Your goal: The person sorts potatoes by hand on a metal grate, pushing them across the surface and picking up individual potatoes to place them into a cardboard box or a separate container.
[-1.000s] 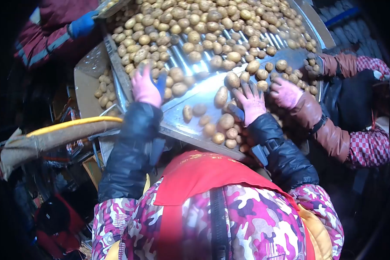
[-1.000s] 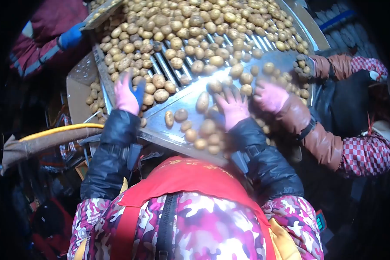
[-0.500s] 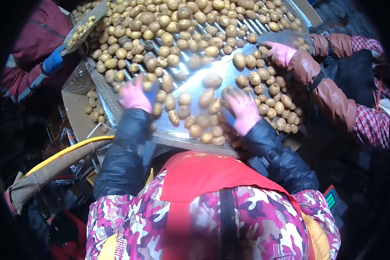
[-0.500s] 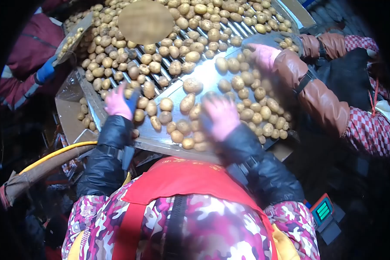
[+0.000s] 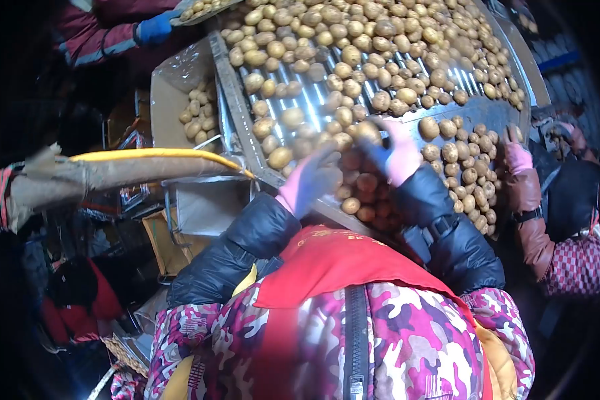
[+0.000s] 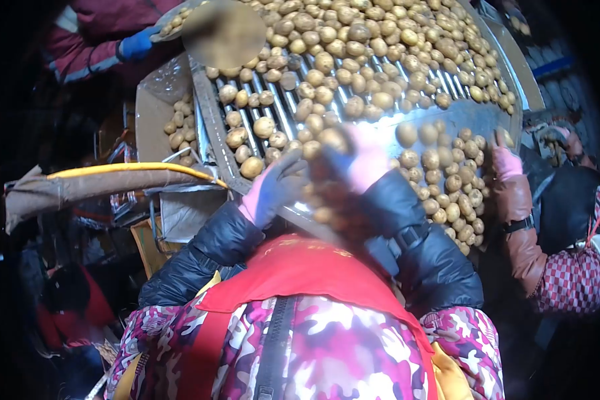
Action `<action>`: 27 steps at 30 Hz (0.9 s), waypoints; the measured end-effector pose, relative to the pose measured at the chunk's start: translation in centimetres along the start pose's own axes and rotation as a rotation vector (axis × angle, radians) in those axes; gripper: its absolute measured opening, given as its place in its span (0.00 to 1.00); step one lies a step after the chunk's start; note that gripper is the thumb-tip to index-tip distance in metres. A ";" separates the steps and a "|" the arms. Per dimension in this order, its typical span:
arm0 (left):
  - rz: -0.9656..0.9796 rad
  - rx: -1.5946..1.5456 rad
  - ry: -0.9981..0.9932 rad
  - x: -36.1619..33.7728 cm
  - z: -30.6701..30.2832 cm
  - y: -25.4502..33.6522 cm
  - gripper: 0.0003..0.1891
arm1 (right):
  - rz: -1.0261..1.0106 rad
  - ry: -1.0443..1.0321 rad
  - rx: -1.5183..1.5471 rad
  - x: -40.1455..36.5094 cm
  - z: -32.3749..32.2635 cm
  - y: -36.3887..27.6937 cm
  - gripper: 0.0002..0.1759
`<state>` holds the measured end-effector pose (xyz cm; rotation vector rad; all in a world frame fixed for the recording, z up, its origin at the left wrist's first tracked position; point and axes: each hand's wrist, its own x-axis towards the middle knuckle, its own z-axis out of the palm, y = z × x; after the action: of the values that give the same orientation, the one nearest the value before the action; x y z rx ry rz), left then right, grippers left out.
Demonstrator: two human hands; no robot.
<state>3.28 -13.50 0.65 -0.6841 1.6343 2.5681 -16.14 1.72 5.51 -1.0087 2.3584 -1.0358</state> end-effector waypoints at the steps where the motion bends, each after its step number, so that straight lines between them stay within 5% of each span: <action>1: -0.259 -0.306 0.082 -0.2 0.9 2.8 0.30 | -0.162 -0.060 0.044 -0.6 1.1 -2.2 0.32; 3: -0.116 -0.664 -0.152 0.1 -1.6 0.4 0.36 | -0.405 -0.150 0.095 -1.8 2.8 -4.7 0.32; 7: -0.187 -0.702 0.202 -4.0 -2.7 2.2 0.41 | -0.336 -0.071 -0.101 -1.5 4.5 -2.7 0.31; 10: -0.125 -0.685 0.298 -6.1 -2.3 2.4 0.40 | -0.552 -0.187 -0.498 -1.5 5.1 0.4 0.33; 14: -0.058 -0.478 0.406 -9.4 -1.9 2.5 0.31 | -0.418 -0.168 -0.472 -2.0 4.6 1.1 0.34; 19: -0.175 -0.717 0.496 -15.0 -6.0 -2.3 0.23 | -0.397 -0.091 -0.565 -0.9 3.7 7.3 0.36; 24: 0.165 -0.062 0.632 -20.6 -9.1 -6.4 0.17 | -0.397 0.027 -0.634 -0.8 3.3 9.3 0.30; 26: -0.009 -0.868 0.815 -21.4 -9.8 -5.8 0.17 | -0.326 0.025 -0.608 -1.2 3.9 8.6 0.32; 27: -0.018 -0.789 0.890 -21.6 -10.5 -5.6 0.18 | -0.317 0.049 -0.528 -1.5 4.2 7.4 0.31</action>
<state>27.82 -15.56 0.15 -2.0772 0.5073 3.0443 -16.09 4.31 -2.76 -1.5992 2.6339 -0.5331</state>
